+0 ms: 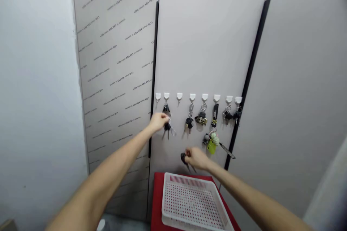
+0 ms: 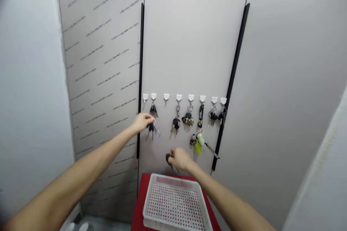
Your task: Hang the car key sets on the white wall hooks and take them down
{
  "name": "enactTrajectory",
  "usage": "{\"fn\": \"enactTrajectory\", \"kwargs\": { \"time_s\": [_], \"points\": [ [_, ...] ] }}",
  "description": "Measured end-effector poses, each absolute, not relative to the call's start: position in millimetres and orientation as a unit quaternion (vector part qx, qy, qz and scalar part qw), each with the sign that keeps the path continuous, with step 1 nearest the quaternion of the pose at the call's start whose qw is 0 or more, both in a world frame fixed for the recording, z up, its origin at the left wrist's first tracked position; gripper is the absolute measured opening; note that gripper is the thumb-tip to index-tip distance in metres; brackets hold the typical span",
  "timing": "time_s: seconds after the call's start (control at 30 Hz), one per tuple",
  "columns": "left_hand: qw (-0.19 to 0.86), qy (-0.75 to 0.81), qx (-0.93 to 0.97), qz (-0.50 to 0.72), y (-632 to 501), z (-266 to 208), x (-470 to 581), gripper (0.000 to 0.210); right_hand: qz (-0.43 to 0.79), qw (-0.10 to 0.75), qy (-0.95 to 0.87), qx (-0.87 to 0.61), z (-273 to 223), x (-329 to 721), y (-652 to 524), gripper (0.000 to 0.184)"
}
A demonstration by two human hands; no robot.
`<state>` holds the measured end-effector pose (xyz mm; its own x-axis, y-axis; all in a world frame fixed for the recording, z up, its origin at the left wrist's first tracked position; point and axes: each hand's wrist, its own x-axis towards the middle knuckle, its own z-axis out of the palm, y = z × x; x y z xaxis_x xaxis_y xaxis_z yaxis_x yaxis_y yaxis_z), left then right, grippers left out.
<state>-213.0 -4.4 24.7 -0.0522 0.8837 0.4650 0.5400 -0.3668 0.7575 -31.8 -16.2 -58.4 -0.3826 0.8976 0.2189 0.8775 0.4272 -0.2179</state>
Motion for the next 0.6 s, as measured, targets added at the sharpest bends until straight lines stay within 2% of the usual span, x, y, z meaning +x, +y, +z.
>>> {"fn": "enactTrajectory", "kwargs": {
  "time_s": [0.2, 0.33, 0.4, 0.47, 0.5, 0.6],
  "points": [
    [0.249, 0.539, 0.749, 0.295, -40, -95, -159, 0.024, 0.033, 0.079, -0.813, -0.576, -154, -10, -43, 0.019],
    [0.199, 0.564, 0.767, 0.233, -59, -159, -141, 0.026, 0.059, 0.075, -0.794, -0.6, -180, -4, -54, 0.02],
    [0.181, 0.568, 0.769, 0.231, -60, -170, -140, 0.026, 0.069, 0.081, -0.794, -0.599, -169, -3, -50, 0.019],
    [0.187, 0.563, 0.771, 0.231, -53, -164, -143, 0.025, 0.069, 0.116, -0.799, -0.586, -137, -6, -39, 0.02],
    [0.195, 0.562, 0.768, 0.238, -47, -155, -146, 0.026, 0.064, 0.157, -0.797, -0.58, -114, -8, -32, 0.022],
    [0.197, 0.586, 0.706, 0.346, -21, -106, -159, 0.033, 0.008, 0.366, -0.756, -0.543, -35, -18, -4, 0.032]
  ]
}}
